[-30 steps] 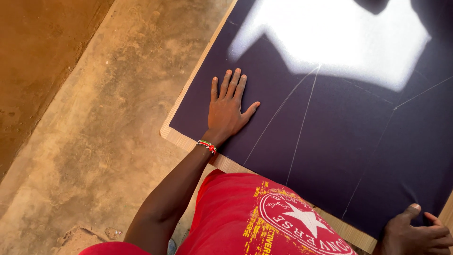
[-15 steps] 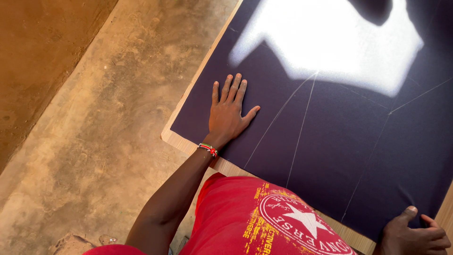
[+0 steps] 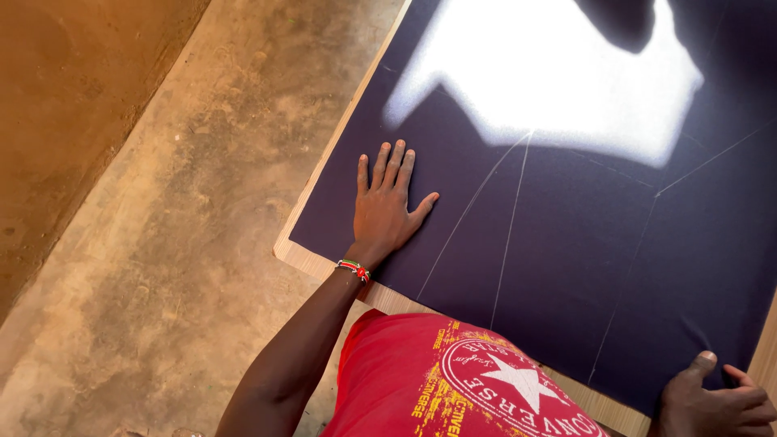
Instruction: Preparing and aligning large pieces of fabric on a cutting table for garment production
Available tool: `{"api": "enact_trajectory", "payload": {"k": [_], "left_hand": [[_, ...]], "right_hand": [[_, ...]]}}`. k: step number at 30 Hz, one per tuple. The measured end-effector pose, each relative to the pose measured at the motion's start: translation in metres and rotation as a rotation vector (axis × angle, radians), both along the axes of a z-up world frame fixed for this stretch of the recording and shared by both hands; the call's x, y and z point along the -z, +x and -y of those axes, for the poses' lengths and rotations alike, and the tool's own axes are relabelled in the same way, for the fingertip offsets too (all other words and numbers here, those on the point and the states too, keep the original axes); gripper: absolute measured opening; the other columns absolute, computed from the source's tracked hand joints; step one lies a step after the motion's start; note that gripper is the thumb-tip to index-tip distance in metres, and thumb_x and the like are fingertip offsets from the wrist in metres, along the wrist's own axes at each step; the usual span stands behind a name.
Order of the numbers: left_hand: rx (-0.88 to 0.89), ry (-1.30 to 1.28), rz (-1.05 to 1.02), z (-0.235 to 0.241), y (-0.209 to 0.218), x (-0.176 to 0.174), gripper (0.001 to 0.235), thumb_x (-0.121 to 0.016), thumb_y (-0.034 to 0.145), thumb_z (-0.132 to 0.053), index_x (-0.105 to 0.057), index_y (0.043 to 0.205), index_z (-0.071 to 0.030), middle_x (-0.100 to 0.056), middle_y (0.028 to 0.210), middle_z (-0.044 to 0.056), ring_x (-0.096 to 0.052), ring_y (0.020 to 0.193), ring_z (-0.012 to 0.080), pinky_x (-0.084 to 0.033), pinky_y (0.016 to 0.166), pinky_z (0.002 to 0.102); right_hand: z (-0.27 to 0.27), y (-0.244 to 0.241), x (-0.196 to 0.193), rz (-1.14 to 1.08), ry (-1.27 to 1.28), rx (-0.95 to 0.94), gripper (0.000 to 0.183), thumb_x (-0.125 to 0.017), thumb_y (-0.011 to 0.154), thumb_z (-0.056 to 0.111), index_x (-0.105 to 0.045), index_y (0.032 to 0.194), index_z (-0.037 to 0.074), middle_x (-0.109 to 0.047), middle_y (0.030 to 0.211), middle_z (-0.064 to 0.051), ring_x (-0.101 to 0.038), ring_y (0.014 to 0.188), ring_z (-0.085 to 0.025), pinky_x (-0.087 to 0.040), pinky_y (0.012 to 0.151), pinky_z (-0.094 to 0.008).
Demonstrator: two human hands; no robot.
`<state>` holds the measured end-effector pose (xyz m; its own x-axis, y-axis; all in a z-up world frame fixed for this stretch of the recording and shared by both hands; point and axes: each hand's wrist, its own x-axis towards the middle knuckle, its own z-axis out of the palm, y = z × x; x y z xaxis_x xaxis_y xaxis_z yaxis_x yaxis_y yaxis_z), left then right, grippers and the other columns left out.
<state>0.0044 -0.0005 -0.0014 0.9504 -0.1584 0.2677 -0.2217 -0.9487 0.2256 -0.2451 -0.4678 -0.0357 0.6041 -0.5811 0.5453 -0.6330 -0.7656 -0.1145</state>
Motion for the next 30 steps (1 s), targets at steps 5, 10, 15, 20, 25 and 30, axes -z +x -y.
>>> {"api": "enact_trajectory", "payload": {"k": [5, 10, 15, 20, 25, 30], "left_hand": [[0.0, -0.021, -0.004, 0.0, -0.001, 0.001, 0.078, -0.046, 0.1, -0.065, -0.044, 0.155, -0.009, -0.037, 0.165, 0.008, -0.025, 0.156, 0.027, -0.012, 0.128, 0.055], [0.0, -0.017, -0.022, 0.0, -0.001, 0.0, 0.079, -0.045, 0.101, -0.065, -0.042, 0.157, -0.01, -0.035, 0.167, 0.008, -0.023, 0.157, 0.0263, -0.01, 0.128, 0.054], [0.001, -0.016, -0.045, -0.001, -0.001, 0.001, 0.081, -0.044, 0.1, -0.067, -0.039, 0.158, -0.011, -0.032, 0.168, 0.008, -0.021, 0.157, 0.0259, -0.008, 0.128, 0.054], [-0.001, -0.02, -0.027, 0.0, -0.001, 0.0, 0.079, -0.047, 0.1, -0.065, -0.042, 0.157, -0.01, -0.035, 0.166, 0.008, -0.023, 0.157, 0.0258, -0.01, 0.128, 0.054], [0.001, -0.018, -0.043, 0.0, 0.0, 0.001, 0.08, -0.045, 0.1, -0.065, -0.04, 0.158, -0.01, -0.033, 0.168, 0.008, -0.021, 0.157, 0.0259, -0.008, 0.129, 0.054], [0.004, -0.02, -0.049, -0.001, 0.0, 0.0, 0.08, -0.044, 0.101, -0.066, -0.039, 0.158, -0.01, -0.031, 0.168, 0.007, -0.02, 0.158, 0.0258, -0.008, 0.129, 0.054]], "right_hand": [[-0.003, -0.001, -0.003, -0.05, 0.009, 0.046, 0.032, -0.084, 0.113, 0.025, -0.061, 0.118, 0.003, -0.059, 0.127, -0.021, -0.046, 0.121, -0.045, -0.037, 0.086, -0.064], [-0.006, 0.002, -0.009, -0.039, 0.052, 0.051, 0.034, -0.084, 0.112, 0.024, -0.059, 0.119, 0.003, -0.058, 0.129, -0.02, -0.046, 0.121, -0.045, -0.033, 0.087, -0.064], [0.005, -0.002, 0.002, -0.07, -0.025, 0.106, 0.033, -0.085, 0.112, 0.035, -0.066, 0.118, 0.009, -0.06, 0.119, -0.02, -0.054, 0.107, -0.045, -0.035, 0.082, -0.057], [-0.005, 0.002, -0.007, -0.049, 0.095, 0.074, 0.03, -0.083, 0.116, 0.028, -0.063, 0.121, 0.005, -0.059, 0.13, -0.023, -0.047, 0.123, -0.047, -0.029, 0.089, -0.065], [0.018, -0.004, 0.017, -0.029, 0.043, 0.072, 0.033, -0.083, 0.114, 0.032, -0.063, 0.119, 0.007, -0.06, 0.128, -0.021, -0.05, 0.12, -0.046, -0.029, 0.088, -0.063], [0.009, 0.0, 0.009, -0.011, 0.084, 0.081, 0.032, -0.083, 0.114, 0.029, -0.061, 0.118, 0.006, -0.058, 0.133, -0.024, -0.048, 0.122, -0.049, -0.025, 0.092, -0.067]]}}
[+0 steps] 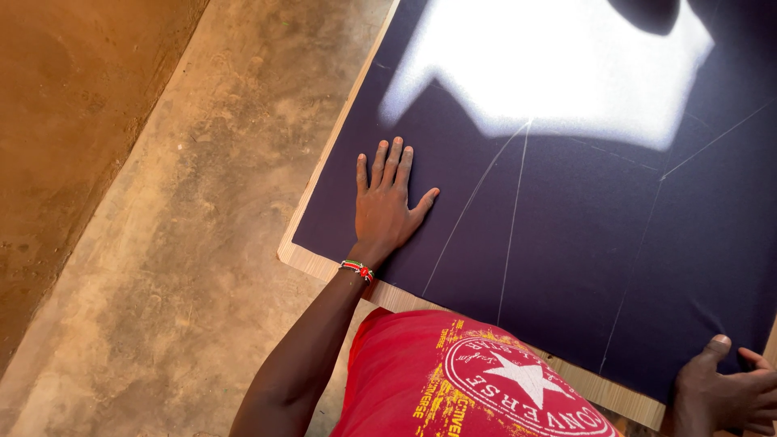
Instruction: Preparing and aligning large pieces of fabric on a cutting table for garment production
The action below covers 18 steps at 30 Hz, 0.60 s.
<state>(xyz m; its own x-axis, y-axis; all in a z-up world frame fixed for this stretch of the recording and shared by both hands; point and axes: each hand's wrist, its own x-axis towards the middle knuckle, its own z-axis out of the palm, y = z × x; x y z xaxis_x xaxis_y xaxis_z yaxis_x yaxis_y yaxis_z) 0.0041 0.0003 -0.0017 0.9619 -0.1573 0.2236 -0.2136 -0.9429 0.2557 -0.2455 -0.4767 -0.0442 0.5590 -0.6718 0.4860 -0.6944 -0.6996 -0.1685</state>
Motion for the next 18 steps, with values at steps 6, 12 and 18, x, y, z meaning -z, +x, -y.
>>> {"api": "enact_trajectory", "payload": {"k": [6, 12, 18], "left_hand": [[0.002, 0.005, -0.022, 0.0, 0.0, -0.002, 0.08, -0.042, 0.101, -0.065, -0.037, 0.159, -0.011, -0.03, 0.169, 0.007, -0.02, 0.158, 0.0267, -0.008, 0.128, 0.054], [-0.004, 0.018, -0.014, 0.0, -0.001, -0.001, 0.08, -0.043, 0.101, -0.065, -0.038, 0.159, -0.011, -0.03, 0.169, 0.007, -0.02, 0.158, 0.0264, -0.008, 0.128, 0.054], [0.001, 0.01, 0.057, 0.0, 0.002, 0.0, 0.079, -0.048, 0.1, -0.064, -0.042, 0.157, -0.009, -0.036, 0.166, 0.009, -0.024, 0.156, 0.0274, -0.013, 0.128, 0.054]], "right_hand": [[-0.004, 0.001, -0.005, -0.041, 0.046, 0.001, 0.031, -0.08, 0.118, 0.03, -0.064, 0.122, 0.004, -0.06, 0.133, -0.026, -0.049, 0.123, -0.051, -0.024, 0.093, -0.066], [0.016, -0.005, 0.019, 0.045, 0.031, 0.004, 0.031, -0.083, 0.116, 0.031, -0.064, 0.12, 0.007, -0.062, 0.131, -0.023, -0.049, 0.125, -0.05, -0.017, 0.095, -0.069], [-0.015, 0.003, -0.013, -0.038, -0.002, -0.006, 0.031, -0.083, 0.121, 0.03, -0.067, 0.121, 0.003, -0.063, 0.126, -0.029, -0.055, 0.113, -0.052, -0.034, 0.091, -0.063]]}}
